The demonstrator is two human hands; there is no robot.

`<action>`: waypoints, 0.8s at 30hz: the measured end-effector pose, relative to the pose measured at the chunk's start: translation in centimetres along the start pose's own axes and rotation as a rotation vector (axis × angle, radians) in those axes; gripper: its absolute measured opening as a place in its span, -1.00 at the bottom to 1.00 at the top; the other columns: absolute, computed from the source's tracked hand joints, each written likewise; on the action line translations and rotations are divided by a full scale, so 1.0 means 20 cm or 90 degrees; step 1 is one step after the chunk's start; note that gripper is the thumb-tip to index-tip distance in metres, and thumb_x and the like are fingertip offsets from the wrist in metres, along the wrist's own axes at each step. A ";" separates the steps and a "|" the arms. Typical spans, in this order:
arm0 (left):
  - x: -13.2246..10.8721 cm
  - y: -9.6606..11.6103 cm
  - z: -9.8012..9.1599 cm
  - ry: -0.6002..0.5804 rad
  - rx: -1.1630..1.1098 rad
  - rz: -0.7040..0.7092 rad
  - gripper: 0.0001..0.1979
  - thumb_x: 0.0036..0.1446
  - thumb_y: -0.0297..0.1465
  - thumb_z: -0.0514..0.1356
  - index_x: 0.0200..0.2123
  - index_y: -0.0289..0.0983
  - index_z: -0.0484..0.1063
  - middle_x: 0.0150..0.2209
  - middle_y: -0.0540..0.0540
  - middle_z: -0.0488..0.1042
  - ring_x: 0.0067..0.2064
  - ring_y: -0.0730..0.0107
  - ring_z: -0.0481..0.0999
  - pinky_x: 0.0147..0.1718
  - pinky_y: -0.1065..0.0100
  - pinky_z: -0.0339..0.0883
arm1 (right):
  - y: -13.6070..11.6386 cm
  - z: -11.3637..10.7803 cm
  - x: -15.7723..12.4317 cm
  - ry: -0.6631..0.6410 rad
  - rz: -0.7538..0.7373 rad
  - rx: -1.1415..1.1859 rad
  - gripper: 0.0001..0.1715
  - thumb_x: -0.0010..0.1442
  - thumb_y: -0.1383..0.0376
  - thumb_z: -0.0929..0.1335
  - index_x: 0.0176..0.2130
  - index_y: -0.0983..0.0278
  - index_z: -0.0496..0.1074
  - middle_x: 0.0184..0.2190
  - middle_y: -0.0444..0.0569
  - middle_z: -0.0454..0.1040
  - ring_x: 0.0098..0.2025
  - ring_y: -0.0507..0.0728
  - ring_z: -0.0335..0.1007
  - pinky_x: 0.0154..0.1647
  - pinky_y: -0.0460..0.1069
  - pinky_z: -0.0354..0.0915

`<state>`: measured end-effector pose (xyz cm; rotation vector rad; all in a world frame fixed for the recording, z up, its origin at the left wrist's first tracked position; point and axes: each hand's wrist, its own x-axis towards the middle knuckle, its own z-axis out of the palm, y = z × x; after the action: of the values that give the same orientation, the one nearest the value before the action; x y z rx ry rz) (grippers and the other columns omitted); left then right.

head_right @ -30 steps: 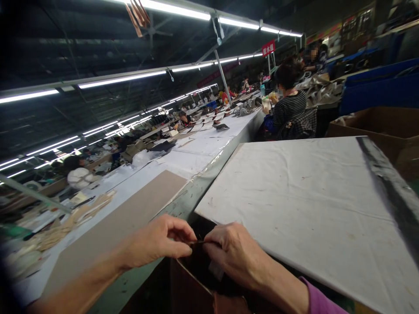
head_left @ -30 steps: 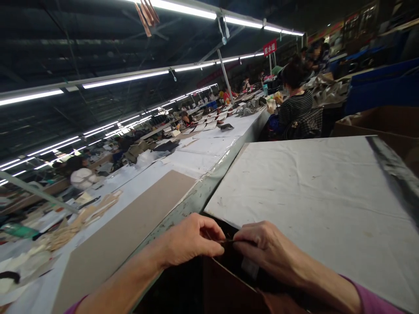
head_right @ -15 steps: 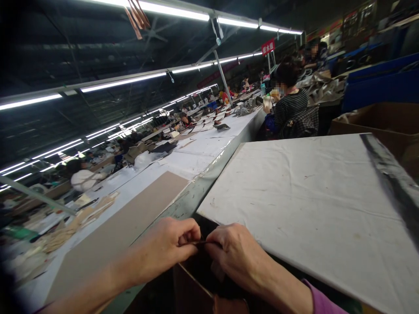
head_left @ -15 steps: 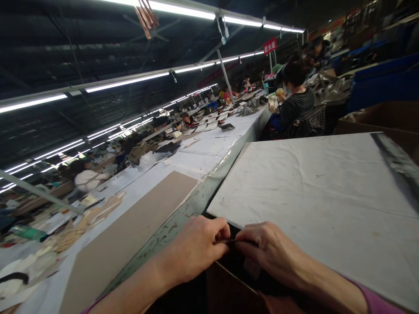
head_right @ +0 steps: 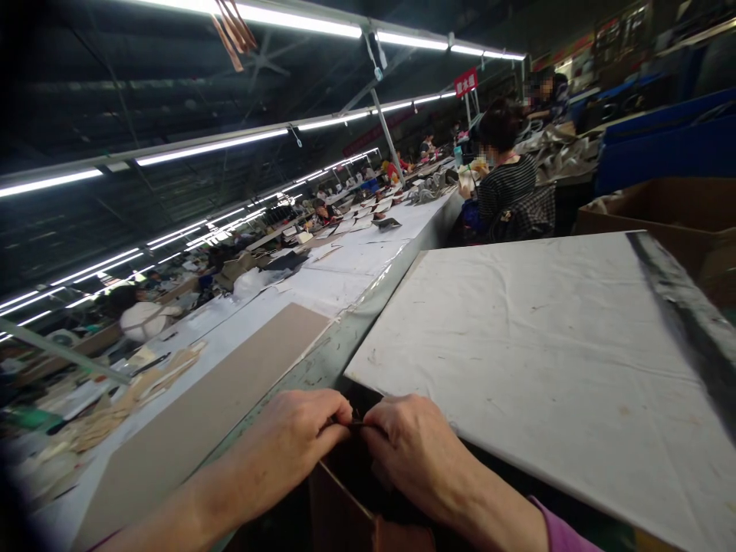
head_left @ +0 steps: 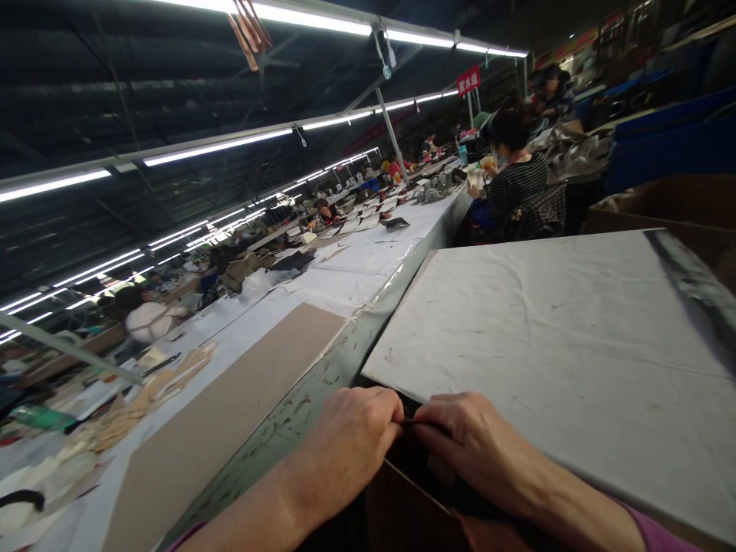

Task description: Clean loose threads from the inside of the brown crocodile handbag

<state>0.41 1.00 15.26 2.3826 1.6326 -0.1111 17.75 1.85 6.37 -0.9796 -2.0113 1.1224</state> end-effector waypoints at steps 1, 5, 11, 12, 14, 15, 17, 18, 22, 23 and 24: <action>0.00 0.00 0.00 -0.005 0.007 0.001 -0.90 0.17 -0.46 0.13 -0.38 -0.22 0.42 -0.38 0.05 0.53 -0.31 0.35 0.46 -0.32 0.33 0.13 | 0.00 0.00 0.00 -0.001 0.000 -0.003 -0.72 0.27 0.35 0.27 -0.37 0.29 0.54 -0.44 -0.12 0.51 -0.40 -0.01 0.39 -0.37 -0.15 0.18; 0.02 0.02 -0.02 -0.021 0.028 -0.014 -0.87 0.12 -0.49 0.10 -0.42 -0.23 0.41 -0.39 0.03 0.52 -0.34 0.35 0.44 -0.34 0.32 0.12 | 0.00 0.01 0.00 0.000 0.005 -0.018 -0.73 0.27 0.34 0.27 -0.34 0.28 0.55 -0.42 -0.11 0.51 -0.40 -0.01 0.39 -0.37 -0.15 0.19; 0.04 0.04 -0.06 -0.050 -0.021 -0.040 -0.92 -0.02 -0.50 0.13 -0.50 -0.24 0.36 -0.51 0.06 0.42 -0.42 0.41 0.35 -0.40 0.36 0.06 | -0.01 0.00 0.01 -0.001 0.025 -0.033 -0.74 0.27 0.34 0.28 -0.32 0.26 0.57 -0.40 -0.12 0.52 -0.38 0.00 0.40 -0.34 -0.13 0.18; 0.04 0.03 -0.06 -0.055 -0.034 -0.031 -0.93 -0.02 -0.49 0.13 -0.51 -0.24 0.33 -0.52 0.07 0.40 -0.43 0.43 0.33 -0.41 0.37 0.05 | -0.01 0.00 0.01 -0.003 0.028 -0.034 -0.74 0.27 0.34 0.28 -0.32 0.26 0.56 -0.41 -0.12 0.52 -0.38 0.00 0.40 -0.33 -0.12 0.18; 0.05 0.01 -0.05 -0.059 -0.058 -0.001 -0.94 -0.02 -0.48 0.14 -0.50 -0.24 0.30 -0.52 0.09 0.36 -0.43 0.44 0.29 -0.41 0.39 0.05 | -0.01 0.00 0.01 -0.006 0.037 -0.038 -0.75 0.27 0.34 0.28 -0.32 0.27 0.56 -0.40 -0.11 0.53 -0.37 0.01 0.41 -0.33 -0.12 0.18; 0.05 0.00 -0.04 -0.053 -0.064 0.013 -0.94 -0.01 -0.48 0.13 -0.48 -0.24 0.29 -0.51 0.09 0.35 -0.43 0.45 0.28 -0.41 0.39 0.05 | 0.00 0.00 0.02 -0.007 0.043 -0.043 -0.75 0.27 0.34 0.29 -0.33 0.26 0.56 -0.40 -0.11 0.53 -0.37 0.01 0.41 -0.32 -0.11 0.17; 0.05 -0.02 -0.02 -0.033 -0.064 0.034 -0.94 0.02 -0.50 0.12 -0.45 -0.24 0.28 -0.48 0.09 0.34 -0.41 0.45 0.27 -0.40 0.39 0.06 | 0.02 0.00 0.02 -0.006 0.047 -0.054 -0.74 0.27 0.34 0.29 -0.34 0.27 0.56 -0.41 -0.10 0.53 -0.37 0.02 0.41 -0.32 -0.11 0.17; 0.05 -0.03 -0.02 -0.025 -0.065 0.039 -0.93 0.04 -0.51 0.11 -0.44 -0.24 0.28 -0.46 0.09 0.34 -0.41 0.45 0.27 -0.40 0.39 0.06 | 0.03 0.00 0.02 -0.006 0.047 -0.058 -0.74 0.28 0.34 0.29 -0.35 0.27 0.56 -0.41 -0.10 0.52 -0.37 0.02 0.40 -0.32 -0.11 0.17; 0.05 -0.04 -0.01 -0.040 -0.134 0.000 -0.95 0.13 -0.39 0.18 -0.35 -0.20 0.33 -0.43 0.10 0.39 -0.37 0.44 0.33 -0.38 0.39 0.10 | 0.05 0.01 0.02 -0.007 0.038 -0.069 -0.72 0.30 0.32 0.27 -0.31 0.26 0.56 -0.39 -0.09 0.52 -0.36 0.02 0.40 -0.32 -0.10 0.16; 0.05 -0.04 -0.02 -0.047 -0.157 -0.020 -0.90 0.11 -0.35 0.23 -0.33 -0.19 0.34 -0.43 0.10 0.40 -0.37 0.43 0.34 -0.38 0.40 0.11 | 0.05 0.01 0.02 -0.007 0.037 -0.070 -0.72 0.30 0.32 0.27 -0.30 0.26 0.56 -0.39 -0.10 0.52 -0.36 0.02 0.40 -0.32 -0.10 0.16; 0.05 -0.04 -0.02 -0.055 -0.174 -0.040 -0.85 0.06 -0.33 0.27 -0.32 -0.19 0.35 -0.44 0.11 0.41 -0.38 0.43 0.35 -0.39 0.39 0.11 | 0.04 0.01 0.02 -0.006 0.035 -0.069 -0.73 0.30 0.31 0.27 -0.29 0.25 0.56 -0.38 -0.10 0.52 -0.36 0.02 0.39 -0.32 -0.10 0.15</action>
<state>0.05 2.28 15.36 2.0950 1.5726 -0.0012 17.66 2.41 5.59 -1.0919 -2.0828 1.0573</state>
